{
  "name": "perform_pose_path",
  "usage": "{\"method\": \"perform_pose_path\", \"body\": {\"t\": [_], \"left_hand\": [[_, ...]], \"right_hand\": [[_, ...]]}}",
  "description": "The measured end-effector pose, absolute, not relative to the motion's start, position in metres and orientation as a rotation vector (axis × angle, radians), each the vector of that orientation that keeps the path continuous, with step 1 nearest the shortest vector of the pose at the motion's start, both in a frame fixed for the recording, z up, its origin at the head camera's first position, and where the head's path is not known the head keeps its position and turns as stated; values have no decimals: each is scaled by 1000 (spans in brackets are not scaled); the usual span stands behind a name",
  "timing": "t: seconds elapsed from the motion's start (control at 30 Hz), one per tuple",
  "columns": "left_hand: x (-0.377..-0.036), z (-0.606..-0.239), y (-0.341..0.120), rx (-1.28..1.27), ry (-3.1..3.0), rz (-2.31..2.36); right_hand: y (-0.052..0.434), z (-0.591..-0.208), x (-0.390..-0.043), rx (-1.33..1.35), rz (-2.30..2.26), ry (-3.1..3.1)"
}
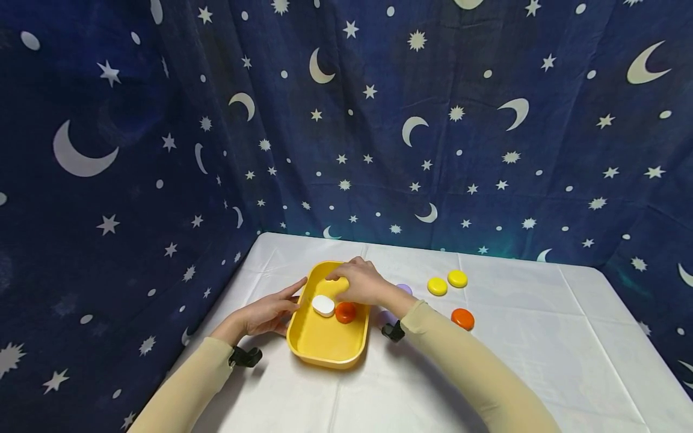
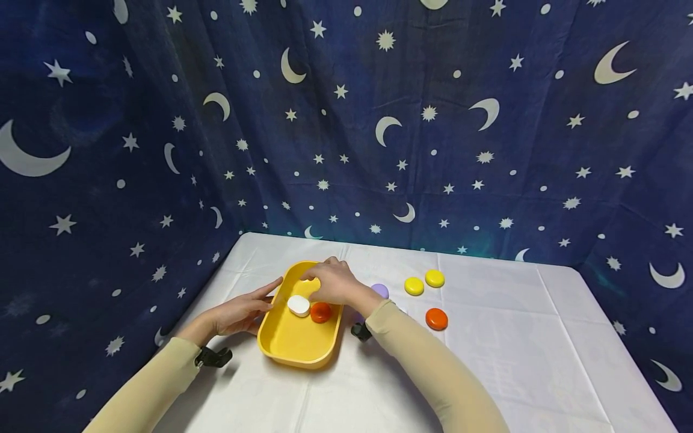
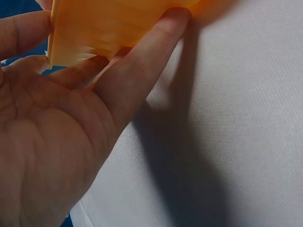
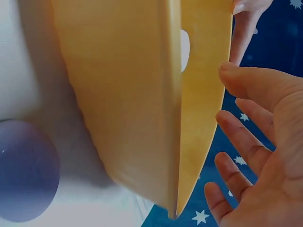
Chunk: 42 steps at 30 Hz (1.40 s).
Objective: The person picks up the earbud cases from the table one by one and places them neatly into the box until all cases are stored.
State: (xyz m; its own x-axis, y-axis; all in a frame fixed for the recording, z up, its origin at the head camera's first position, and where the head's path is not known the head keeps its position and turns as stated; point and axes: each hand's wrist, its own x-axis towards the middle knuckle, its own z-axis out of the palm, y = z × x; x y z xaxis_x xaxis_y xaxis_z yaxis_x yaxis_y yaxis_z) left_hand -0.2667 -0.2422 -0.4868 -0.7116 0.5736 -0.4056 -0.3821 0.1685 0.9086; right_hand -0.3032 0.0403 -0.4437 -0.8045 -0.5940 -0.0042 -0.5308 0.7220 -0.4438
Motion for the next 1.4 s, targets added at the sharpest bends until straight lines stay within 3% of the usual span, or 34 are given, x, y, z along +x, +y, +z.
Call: {"method": "perform_pose_path", "body": {"t": [0.87,1.4], "left_hand": [[-262,-486,-238,205,1774,1629],[-263,-489,-238,193,1778,1629]], "right_hand": [[155,-428,-277,-702,-988,2874],[238,-441,-273,-524,-1056,2943]]}}
